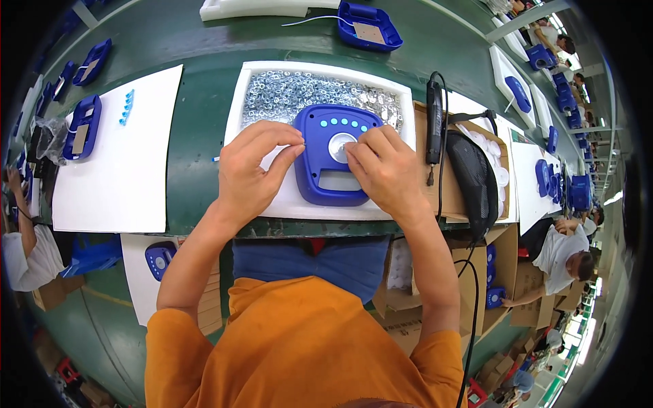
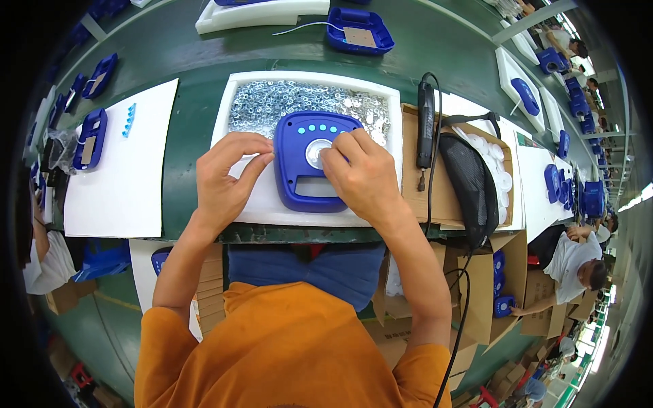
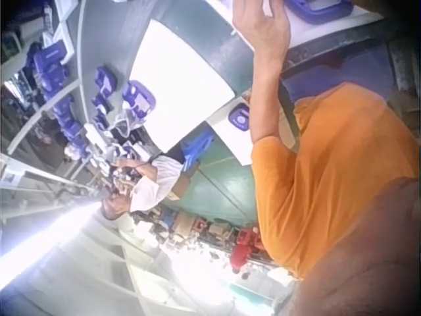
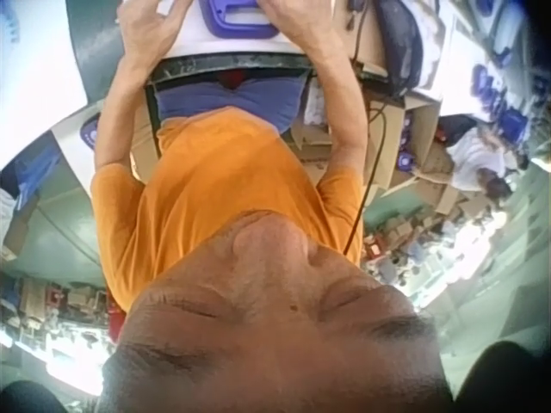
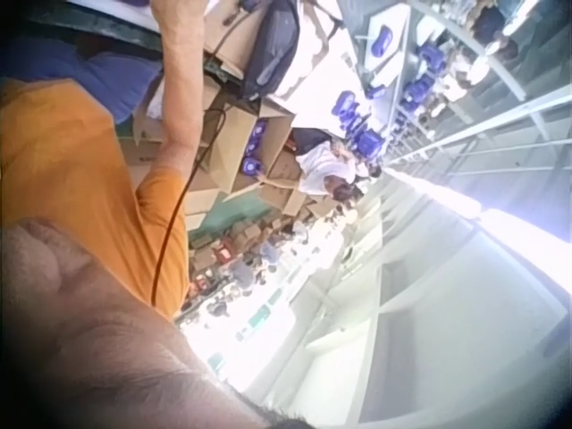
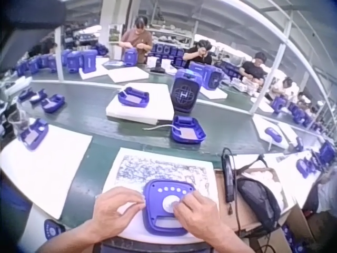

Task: Assembling blue electronic device housings with white plastic components and screws using an electric screwdriver.

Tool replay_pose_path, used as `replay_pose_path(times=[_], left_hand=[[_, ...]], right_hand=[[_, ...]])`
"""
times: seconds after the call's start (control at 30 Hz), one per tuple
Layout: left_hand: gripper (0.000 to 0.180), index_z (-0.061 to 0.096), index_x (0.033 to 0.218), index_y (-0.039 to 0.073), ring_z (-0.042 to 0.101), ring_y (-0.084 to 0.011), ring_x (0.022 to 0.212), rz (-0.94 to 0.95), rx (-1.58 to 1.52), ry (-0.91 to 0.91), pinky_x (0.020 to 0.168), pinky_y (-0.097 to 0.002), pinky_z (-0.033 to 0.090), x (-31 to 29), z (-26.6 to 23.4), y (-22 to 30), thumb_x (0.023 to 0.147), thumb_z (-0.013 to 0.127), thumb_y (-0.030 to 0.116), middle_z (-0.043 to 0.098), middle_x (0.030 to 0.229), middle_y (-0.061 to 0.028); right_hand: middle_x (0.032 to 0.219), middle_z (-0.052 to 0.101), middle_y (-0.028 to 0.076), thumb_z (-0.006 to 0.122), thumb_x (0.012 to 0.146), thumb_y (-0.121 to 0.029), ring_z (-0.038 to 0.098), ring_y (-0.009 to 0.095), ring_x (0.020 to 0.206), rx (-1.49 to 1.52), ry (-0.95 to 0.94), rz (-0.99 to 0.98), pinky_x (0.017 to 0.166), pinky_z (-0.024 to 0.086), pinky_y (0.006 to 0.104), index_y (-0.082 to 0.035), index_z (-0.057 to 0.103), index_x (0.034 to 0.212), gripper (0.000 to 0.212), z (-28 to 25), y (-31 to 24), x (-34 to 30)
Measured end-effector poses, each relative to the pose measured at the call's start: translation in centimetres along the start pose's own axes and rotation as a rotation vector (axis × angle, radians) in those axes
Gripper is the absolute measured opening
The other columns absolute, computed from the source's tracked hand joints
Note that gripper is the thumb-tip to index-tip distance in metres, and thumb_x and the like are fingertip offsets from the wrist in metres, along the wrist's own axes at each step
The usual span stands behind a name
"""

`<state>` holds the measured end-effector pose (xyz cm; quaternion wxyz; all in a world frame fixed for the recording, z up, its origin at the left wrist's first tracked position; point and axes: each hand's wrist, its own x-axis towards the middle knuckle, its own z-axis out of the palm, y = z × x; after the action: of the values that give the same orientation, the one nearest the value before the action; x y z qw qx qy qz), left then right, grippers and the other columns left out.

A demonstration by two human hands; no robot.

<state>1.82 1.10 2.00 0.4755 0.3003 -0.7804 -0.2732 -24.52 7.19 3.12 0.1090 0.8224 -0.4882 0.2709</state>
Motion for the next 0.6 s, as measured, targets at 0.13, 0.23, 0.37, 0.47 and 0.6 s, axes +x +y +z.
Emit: replay_pose_path(times=[0.13, 0.23, 0.37, 0.47, 0.6], left_hand=[[0.014, 0.083, 0.107, 0.0, 0.082, -0.0268, 0.103, 0.009, -0.004, -0.028, 0.091, -0.0369, 0.064, 1.0, 0.1, 0.2, 0.094, 0.086, -0.005, 0.084, 0.11, -0.0122], [0.015, 0.083, 0.106, 0.001, 0.082, -0.0284, 0.102, 0.065, 0.012, -0.068, 0.09, -0.0372, 0.064, 1.9, 0.7, -0.1, 0.092, 0.087, -0.005, 0.084, 0.109, -0.0126], [0.015, 0.082, 0.104, 0.002, 0.081, -0.0299, 0.101, 0.181, 0.071, -0.135, 0.088, -0.0385, 0.064, 3.7, 2.9, -0.1, 0.091, 0.087, -0.002, 0.083, 0.108, -0.0112], [0.014, 0.082, 0.101, 0.004, 0.081, -0.0298, 0.101, 0.299, 0.151, -0.18, 0.087, -0.0405, 0.065, 4.2, 4.3, -0.7, 0.089, 0.087, 0.001, 0.082, 0.106, -0.0086], [0.016, 0.082, 0.1, 0.007, 0.081, -0.0276, 0.104, 0.43, 0.277, -0.263, 0.087, -0.0407, 0.065, 4.0, 5.2, -1.3, 0.084, 0.084, 0.004, 0.082, 0.109, -0.006]], right_hand=[[0.094, 0.066, 0.004, 0.088, 0.082, -0.007, 0.067, 0.024, 0.088, -0.016, 0.012, -0.055, 0.072, 0.059, 0.0382, -0.007, 0.078, 0.097, 0.018, 0.4, 0.7, -0.5], [0.096, 0.07, 0.004, 0.089, 0.084, -0.008, 0.07, 0.024, 0.089, 0.037, 0.034, -0.042, 0.071, 0.059, 0.0385, -0.007, 0.08, 0.1, 0.019, -0.5, 0.2, 0.0], [0.095, 0.076, 0.004, 0.091, 0.087, -0.007, 0.073, 0.025, 0.087, 0.042, 0.164, 0.16, 0.069, 0.059, 0.0396, -0.008, 0.085, 0.105, 0.019, -2.2, 0.5, -1.8], [0.091, 0.075, 0.004, 0.091, 0.087, -0.005, 0.073, 0.025, 0.085, 0.095, 0.184, 0.213, 0.067, 0.058, 0.0403, -0.009, 0.086, 0.105, 0.019, -2.9, 0.6, -3.3], [0.092, 0.075, 0.004, 0.091, 0.087, -0.005, 0.073, 0.025, 0.084, 0.071, 0.152, 0.244, 0.066, 0.057, 0.0399, -0.009, 0.085, 0.103, 0.018, -3.5, -0.4, -4.9]])
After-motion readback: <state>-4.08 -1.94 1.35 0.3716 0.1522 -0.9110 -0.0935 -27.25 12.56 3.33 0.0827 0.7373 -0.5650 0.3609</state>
